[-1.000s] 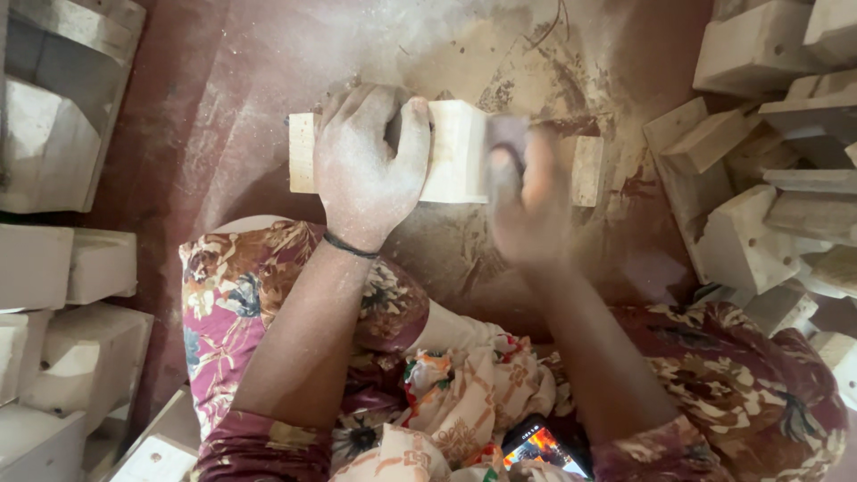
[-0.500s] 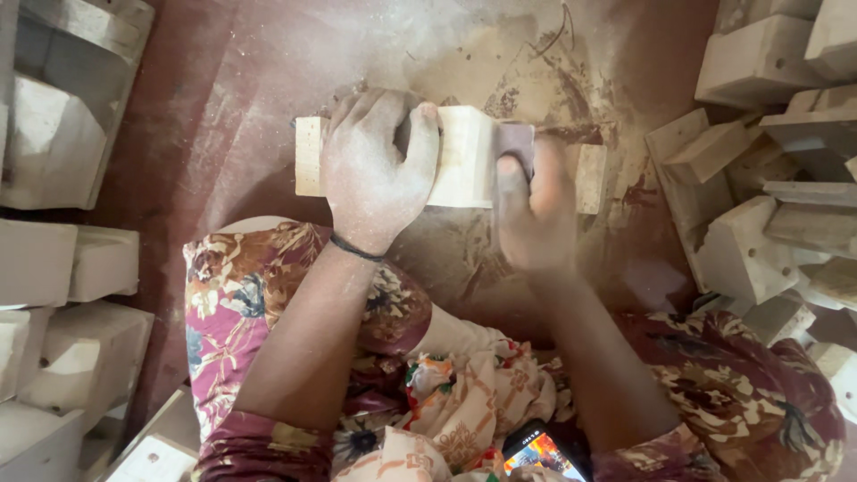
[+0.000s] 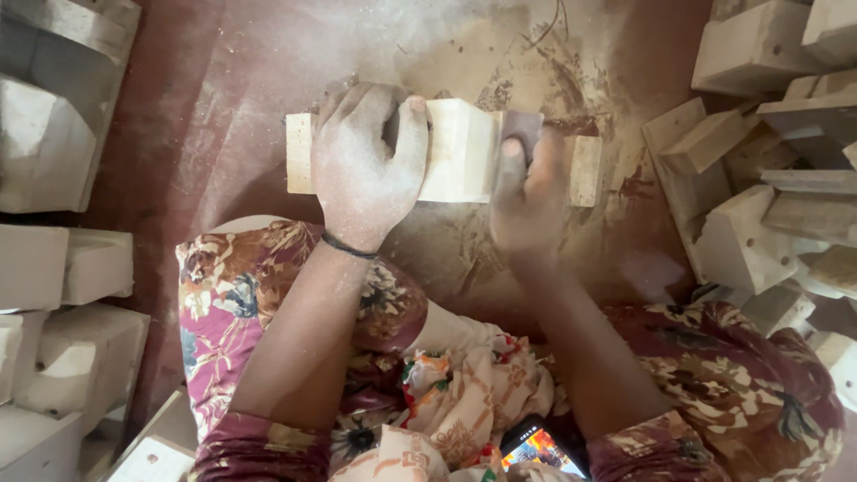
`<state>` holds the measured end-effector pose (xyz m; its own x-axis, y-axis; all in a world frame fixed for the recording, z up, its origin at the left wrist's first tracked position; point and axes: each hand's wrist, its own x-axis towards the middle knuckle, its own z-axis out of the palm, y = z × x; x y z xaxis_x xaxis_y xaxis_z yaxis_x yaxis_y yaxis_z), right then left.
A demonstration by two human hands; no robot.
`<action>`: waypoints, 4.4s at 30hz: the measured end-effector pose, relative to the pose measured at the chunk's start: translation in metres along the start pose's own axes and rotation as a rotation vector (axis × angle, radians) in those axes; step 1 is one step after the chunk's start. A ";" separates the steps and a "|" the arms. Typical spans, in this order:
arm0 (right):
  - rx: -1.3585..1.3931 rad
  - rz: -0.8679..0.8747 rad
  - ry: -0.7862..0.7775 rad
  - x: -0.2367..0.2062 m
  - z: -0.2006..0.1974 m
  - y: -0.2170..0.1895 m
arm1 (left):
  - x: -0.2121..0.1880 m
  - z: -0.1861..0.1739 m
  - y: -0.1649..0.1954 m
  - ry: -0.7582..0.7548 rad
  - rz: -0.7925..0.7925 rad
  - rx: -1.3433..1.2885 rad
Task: The person sits on the floor holding a white rectangular block on their lap and rubs its edges and faces with a small sanding block, smoothing the surface. They then set the block down and pick up another block to continue sanding.
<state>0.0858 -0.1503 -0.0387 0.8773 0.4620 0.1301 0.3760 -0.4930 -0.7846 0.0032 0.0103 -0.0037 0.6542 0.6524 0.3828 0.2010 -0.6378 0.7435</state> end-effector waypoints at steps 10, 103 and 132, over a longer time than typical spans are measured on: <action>-0.014 -0.003 -0.066 0.007 -0.005 -0.002 | 0.000 0.002 0.000 0.003 -0.019 0.009; -0.033 -0.086 -0.181 0.009 -0.012 -0.002 | 0.000 0.001 0.000 -0.017 -0.023 0.029; 0.123 -0.136 -0.238 0.008 -0.015 -0.003 | 0.001 0.001 0.000 -0.005 -0.022 0.000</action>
<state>0.0960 -0.1568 -0.0261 0.7211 0.6849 0.1045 0.4337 -0.3286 -0.8390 0.0041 0.0102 -0.0037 0.6530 0.6641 0.3642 0.2149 -0.6235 0.7518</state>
